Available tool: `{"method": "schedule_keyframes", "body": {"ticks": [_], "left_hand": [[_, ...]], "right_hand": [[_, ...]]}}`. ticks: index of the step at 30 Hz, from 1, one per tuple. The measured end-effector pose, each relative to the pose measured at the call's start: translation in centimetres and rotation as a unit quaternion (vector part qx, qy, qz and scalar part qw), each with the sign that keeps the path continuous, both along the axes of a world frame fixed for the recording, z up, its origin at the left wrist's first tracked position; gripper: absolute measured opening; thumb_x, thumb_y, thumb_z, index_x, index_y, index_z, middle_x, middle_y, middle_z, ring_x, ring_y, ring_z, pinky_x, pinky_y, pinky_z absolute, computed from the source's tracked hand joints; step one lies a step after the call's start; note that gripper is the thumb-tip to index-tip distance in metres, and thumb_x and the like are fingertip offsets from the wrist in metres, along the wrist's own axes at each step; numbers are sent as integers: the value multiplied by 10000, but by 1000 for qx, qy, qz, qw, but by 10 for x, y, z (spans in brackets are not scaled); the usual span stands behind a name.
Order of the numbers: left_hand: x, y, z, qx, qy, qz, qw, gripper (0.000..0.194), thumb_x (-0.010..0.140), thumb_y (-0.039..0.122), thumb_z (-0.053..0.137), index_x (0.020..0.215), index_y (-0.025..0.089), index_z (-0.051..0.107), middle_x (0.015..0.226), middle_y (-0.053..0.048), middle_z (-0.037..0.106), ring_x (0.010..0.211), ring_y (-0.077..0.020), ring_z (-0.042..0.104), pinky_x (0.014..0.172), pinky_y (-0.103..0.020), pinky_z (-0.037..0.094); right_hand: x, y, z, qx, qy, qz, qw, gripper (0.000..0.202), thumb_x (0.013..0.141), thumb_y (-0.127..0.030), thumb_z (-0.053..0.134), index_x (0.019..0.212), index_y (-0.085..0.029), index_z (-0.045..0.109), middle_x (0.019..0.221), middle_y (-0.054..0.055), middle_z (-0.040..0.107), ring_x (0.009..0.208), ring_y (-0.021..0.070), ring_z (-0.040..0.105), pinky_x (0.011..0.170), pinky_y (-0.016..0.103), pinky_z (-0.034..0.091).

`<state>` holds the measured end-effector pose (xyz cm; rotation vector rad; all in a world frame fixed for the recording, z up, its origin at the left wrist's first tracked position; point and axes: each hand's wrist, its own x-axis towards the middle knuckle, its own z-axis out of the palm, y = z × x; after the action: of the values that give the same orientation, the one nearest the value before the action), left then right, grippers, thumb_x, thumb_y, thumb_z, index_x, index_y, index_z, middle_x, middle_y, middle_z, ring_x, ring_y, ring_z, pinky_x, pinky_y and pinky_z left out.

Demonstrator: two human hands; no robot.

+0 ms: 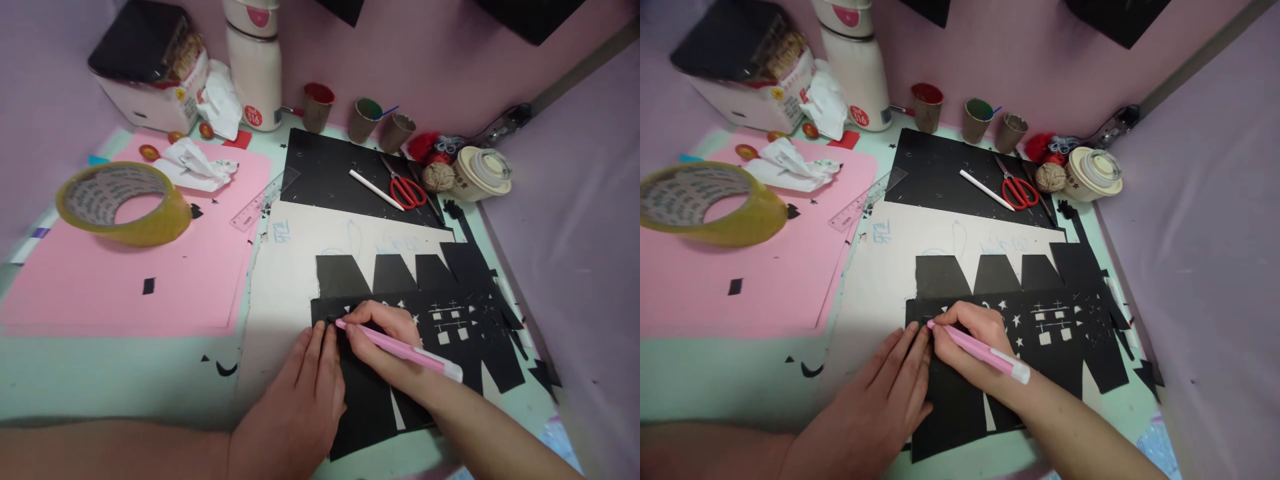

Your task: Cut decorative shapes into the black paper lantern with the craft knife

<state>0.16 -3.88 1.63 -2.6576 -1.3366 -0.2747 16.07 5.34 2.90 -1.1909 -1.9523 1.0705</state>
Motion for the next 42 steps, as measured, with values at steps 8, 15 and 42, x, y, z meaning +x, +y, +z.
{"method": "schedule_keyframes", "body": {"ticks": [8,15,42], "left_hand": [[0,-1,-1,-2,1,-3,1000,515,976,357,471,1232,-81,559,1303,-299,581,1216,-400,580,1069,-519,333],[-1,0,0,-7,3,-6,1000,523,981,354,463,1246,-89,542,1311,-307,571,1227,-402,571,1080,-524,316],[0,1,0,-4,3,-10,1000,495,976,351,477,1228,-64,576,1305,-296,582,1234,-401,566,1077,-530,319]], "right_hand": [[-1,0,-1,6,-7,-8,1000,122,800,-172,613,685,-189,648,624,6,692,525,122,616,484,223,447],[-1,0,-2,18,-14,-19,1000,131,786,-171,604,659,-195,628,604,-3,673,518,121,604,487,228,442],[3,1,-3,8,-12,-19,1000,204,797,-172,583,603,-200,528,550,-26,573,488,102,504,492,233,402]]}}
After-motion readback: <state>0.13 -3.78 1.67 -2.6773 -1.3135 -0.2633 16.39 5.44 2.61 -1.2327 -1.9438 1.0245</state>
